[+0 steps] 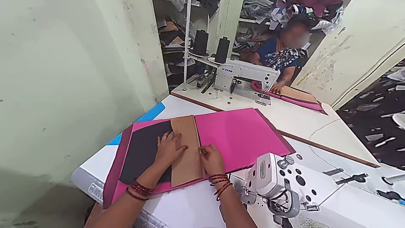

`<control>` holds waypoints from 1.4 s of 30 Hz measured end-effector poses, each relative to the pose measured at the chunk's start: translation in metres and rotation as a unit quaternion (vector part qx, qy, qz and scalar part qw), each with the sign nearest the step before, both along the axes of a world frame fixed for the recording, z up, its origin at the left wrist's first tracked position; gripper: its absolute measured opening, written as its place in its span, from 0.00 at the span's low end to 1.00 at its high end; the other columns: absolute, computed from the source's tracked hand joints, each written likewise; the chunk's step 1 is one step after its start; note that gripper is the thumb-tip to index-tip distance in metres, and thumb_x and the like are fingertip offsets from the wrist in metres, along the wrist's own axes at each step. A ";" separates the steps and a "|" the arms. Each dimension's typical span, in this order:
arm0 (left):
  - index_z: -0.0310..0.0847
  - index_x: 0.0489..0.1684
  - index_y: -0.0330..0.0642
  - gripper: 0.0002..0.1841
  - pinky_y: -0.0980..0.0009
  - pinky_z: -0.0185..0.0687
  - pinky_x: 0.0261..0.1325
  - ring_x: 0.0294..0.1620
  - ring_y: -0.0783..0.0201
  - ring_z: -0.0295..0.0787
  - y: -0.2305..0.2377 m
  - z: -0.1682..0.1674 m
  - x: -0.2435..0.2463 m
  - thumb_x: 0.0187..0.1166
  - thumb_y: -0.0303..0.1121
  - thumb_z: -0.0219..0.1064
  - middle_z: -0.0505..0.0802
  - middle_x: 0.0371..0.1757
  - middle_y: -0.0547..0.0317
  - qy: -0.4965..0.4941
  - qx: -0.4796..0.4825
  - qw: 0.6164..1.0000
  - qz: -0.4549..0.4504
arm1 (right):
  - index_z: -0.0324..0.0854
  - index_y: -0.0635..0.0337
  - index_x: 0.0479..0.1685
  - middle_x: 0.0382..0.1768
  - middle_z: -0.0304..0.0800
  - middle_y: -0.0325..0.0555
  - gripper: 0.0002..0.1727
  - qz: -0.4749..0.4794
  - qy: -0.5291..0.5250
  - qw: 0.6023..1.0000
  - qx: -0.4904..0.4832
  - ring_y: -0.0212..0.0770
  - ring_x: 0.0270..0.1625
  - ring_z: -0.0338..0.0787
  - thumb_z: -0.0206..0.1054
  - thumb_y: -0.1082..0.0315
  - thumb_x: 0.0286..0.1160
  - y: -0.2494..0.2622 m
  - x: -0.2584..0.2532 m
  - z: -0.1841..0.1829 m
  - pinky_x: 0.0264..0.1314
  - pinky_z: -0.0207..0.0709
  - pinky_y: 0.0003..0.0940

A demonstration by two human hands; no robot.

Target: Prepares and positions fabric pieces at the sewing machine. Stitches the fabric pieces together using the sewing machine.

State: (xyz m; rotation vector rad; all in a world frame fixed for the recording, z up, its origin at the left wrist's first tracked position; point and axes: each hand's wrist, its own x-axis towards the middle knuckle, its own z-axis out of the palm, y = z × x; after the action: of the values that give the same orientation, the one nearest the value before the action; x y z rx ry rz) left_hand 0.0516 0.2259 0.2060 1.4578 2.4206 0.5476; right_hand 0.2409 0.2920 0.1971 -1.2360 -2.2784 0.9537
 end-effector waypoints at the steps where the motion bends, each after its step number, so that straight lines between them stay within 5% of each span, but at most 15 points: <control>1: 0.74 0.82 0.44 0.36 0.32 0.27 0.91 0.95 0.37 0.47 0.000 -0.001 0.000 0.78 0.54 0.71 0.67 0.89 0.35 0.004 0.003 1.000 0.004 | 0.91 0.54 0.62 0.57 0.89 0.54 0.16 0.003 -0.008 1.000 0.005 0.48 0.54 0.91 0.66 0.67 0.79 -0.001 0.000 0.001 0.60 0.83 0.46; 4: 0.79 0.77 0.44 0.34 0.35 0.30 0.92 0.95 0.35 0.45 0.000 -0.008 0.000 0.73 0.53 0.75 0.60 0.91 0.32 0.007 0.045 0.999 0.017 | 0.90 0.53 0.65 0.59 0.88 0.54 0.19 0.018 -0.029 0.999 0.000 0.50 0.56 0.90 0.69 0.57 0.80 -0.003 0.001 0.003 0.61 0.83 0.48; 10: 0.82 0.72 0.40 0.33 0.33 0.34 0.90 0.95 0.33 0.42 0.001 -0.010 -0.001 0.71 0.52 0.77 0.57 0.93 0.34 0.016 0.071 0.997 0.012 | 0.88 0.53 0.69 0.60 0.87 0.55 0.19 0.018 -0.042 0.999 -0.003 0.50 0.59 0.89 0.67 0.62 0.81 -0.004 0.000 0.007 0.63 0.82 0.47; 18: 0.72 0.82 0.40 0.32 0.32 0.31 0.90 0.95 0.35 0.44 0.032 0.013 0.000 0.83 0.50 0.66 0.65 0.91 0.41 0.007 0.018 0.999 -0.027 | 0.89 0.52 0.68 0.60 0.87 0.54 0.20 0.016 -0.041 0.999 -0.017 0.49 0.58 0.89 0.70 0.61 0.79 -0.003 0.001 0.007 0.64 0.82 0.46; 23: 0.58 0.92 0.44 0.34 0.27 0.25 0.88 0.96 0.36 0.38 0.073 0.008 0.007 0.89 0.50 0.55 0.58 0.95 0.48 0.021 -0.019 0.996 -0.080 | 0.90 0.54 0.65 0.58 0.88 0.55 0.18 0.011 -0.013 1.000 -0.009 0.48 0.57 0.90 0.70 0.62 0.79 -0.003 0.002 0.003 0.63 0.83 0.44; 30: 0.61 0.91 0.47 0.32 0.26 0.21 0.88 0.97 0.40 0.40 0.076 -0.004 0.011 0.90 0.51 0.54 0.60 0.95 0.53 0.032 -0.027 0.996 -0.077 | 0.91 0.64 0.52 0.45 0.86 0.50 0.14 -0.088 0.243 0.962 -0.083 0.33 0.31 0.81 0.59 0.76 0.79 0.014 0.012 -0.017 0.35 0.77 0.29; 42: 0.64 0.90 0.49 0.32 0.26 0.21 0.88 0.96 0.40 0.42 0.071 -0.008 0.006 0.88 0.52 0.55 0.62 0.94 0.55 0.029 -0.013 0.996 -0.081 | 0.94 0.65 0.45 0.42 0.90 0.54 0.14 -0.031 0.231 0.962 0.141 0.40 0.36 0.90 0.63 0.76 0.68 -0.013 0.005 -0.023 0.39 0.85 0.35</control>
State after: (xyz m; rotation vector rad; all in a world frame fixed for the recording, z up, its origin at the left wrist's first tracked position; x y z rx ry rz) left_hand 0.0575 0.2969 0.1984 1.6614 2.3152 0.4409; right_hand 0.2461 0.2790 0.1740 -0.8514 -1.9110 0.7651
